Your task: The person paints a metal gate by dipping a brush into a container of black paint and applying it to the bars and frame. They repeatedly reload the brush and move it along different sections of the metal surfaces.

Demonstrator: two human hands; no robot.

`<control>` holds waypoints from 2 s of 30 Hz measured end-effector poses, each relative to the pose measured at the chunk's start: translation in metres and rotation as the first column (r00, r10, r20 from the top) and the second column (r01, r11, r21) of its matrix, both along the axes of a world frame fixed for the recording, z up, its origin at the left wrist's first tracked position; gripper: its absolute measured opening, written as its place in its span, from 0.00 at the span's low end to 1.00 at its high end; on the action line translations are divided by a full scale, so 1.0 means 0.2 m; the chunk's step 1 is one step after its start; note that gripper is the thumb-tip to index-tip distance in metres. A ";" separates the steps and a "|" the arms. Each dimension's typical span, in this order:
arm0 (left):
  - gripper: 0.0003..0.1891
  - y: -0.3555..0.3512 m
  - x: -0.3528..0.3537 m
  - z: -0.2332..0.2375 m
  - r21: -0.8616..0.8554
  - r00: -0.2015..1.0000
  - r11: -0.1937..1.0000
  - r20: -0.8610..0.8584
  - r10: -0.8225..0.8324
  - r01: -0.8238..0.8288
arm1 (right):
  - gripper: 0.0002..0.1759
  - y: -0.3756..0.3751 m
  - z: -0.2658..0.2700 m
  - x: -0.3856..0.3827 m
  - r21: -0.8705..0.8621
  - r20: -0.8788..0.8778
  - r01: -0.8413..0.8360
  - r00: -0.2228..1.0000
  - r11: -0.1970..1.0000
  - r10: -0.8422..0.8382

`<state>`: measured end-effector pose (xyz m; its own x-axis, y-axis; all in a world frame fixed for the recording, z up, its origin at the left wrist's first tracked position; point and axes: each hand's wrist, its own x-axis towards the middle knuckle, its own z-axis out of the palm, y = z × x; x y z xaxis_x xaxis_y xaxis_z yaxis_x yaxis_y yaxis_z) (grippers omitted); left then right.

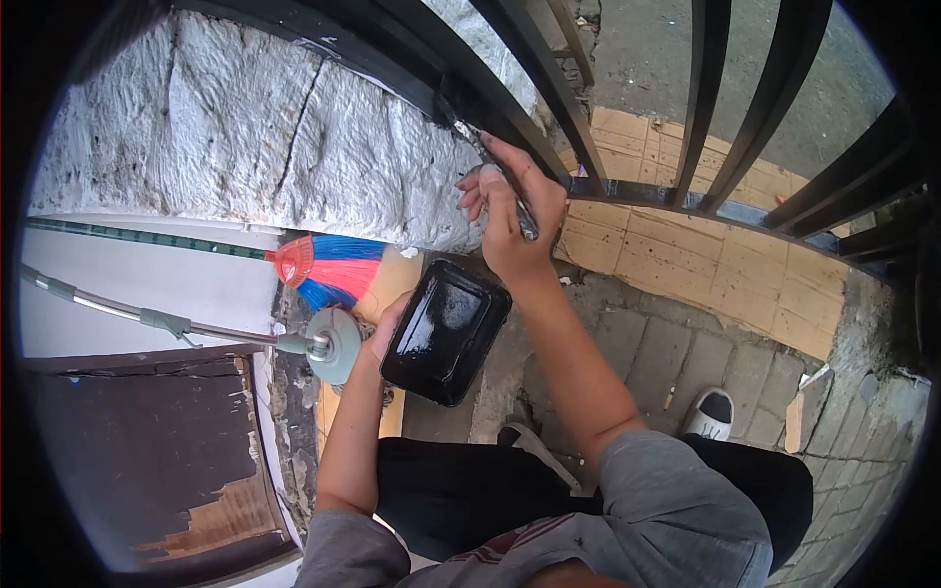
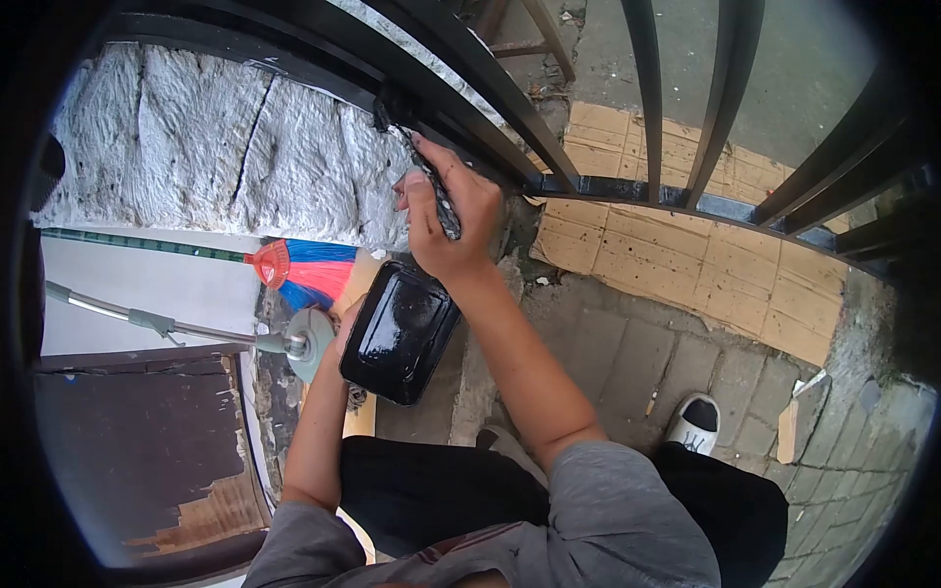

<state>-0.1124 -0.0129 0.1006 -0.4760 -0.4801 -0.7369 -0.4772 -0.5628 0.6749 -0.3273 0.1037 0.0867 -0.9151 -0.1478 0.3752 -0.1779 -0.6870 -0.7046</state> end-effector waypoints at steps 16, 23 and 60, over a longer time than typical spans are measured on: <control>0.32 0.13 -0.18 0.00 0.291 0.885 0.949 -0.465 0.029 0.121 | 0.13 0.64 0.06 -0.20 0.501 -0.298 -0.489 0.676 0.713 0.674; 0.36 0.22 -0.31 0.06 0.071 0.866 0.997 -0.497 0.044 -0.010 | 0.07 0.58 0.10 -0.01 0.707 -0.394 -0.171 0.710 0.686 0.583; 0.29 0.17 -0.20 0.01 0.144 0.967 0.989 -0.246 0.061 -0.026 | 0.16 -0.21 1.33 -0.33 -0.285 -0.556 0.171 0.772 0.943 -0.308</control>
